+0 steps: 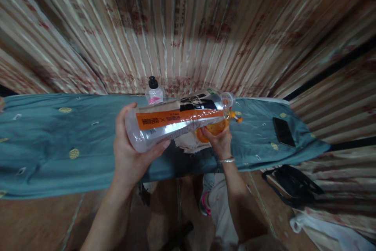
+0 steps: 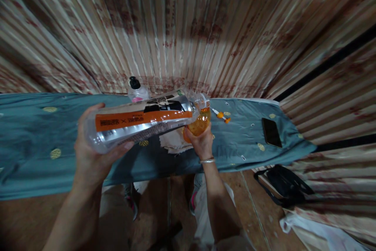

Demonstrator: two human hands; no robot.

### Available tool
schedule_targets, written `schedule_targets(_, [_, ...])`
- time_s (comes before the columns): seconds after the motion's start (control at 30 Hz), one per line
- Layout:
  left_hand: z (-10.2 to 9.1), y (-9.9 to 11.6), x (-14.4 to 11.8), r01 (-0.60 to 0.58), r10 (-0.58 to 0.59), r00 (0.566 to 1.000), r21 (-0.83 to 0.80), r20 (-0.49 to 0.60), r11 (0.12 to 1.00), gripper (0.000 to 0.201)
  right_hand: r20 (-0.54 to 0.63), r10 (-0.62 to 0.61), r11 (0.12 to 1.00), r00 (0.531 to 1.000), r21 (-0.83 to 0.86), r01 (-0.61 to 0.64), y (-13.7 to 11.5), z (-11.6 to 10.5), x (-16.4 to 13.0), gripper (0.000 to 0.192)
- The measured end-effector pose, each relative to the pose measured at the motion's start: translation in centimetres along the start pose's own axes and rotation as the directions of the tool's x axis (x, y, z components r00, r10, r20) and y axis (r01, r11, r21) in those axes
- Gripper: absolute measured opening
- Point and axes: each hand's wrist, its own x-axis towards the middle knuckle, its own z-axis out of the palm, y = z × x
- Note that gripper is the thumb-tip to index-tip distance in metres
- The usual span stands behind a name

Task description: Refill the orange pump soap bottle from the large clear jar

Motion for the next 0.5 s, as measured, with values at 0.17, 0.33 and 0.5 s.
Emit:
schedule_targets(0.17, [0.00, 0.24, -0.04, 0.036, -0.036, 0.999, -0.028, 0.001, 0.999, 0.088, 0.016, -0.027, 1.000, 1.000, 0.017, 0.027, 0.08, -0.13, 0.00, 0.081])
schedule_targets(0.33, [-0.04, 0.26, -0.21, 0.141, -0.141, 0.990, -0.086, 0.013, 0.986, 0.086, 0.038, -0.016, 0.999, 0.999, 0.052, 0.014, -0.03, -0.38, -0.11, 0.095])
schedule_targets(0.5, [0.00, -0.25, -0.25, 0.180, -0.180, 0.984, -0.140, 0.013, 0.974, 0.087, 0.056, -0.043, 0.995, 0.998, 0.087, 0.038, -0.33, -0.64, -0.35, 0.112])
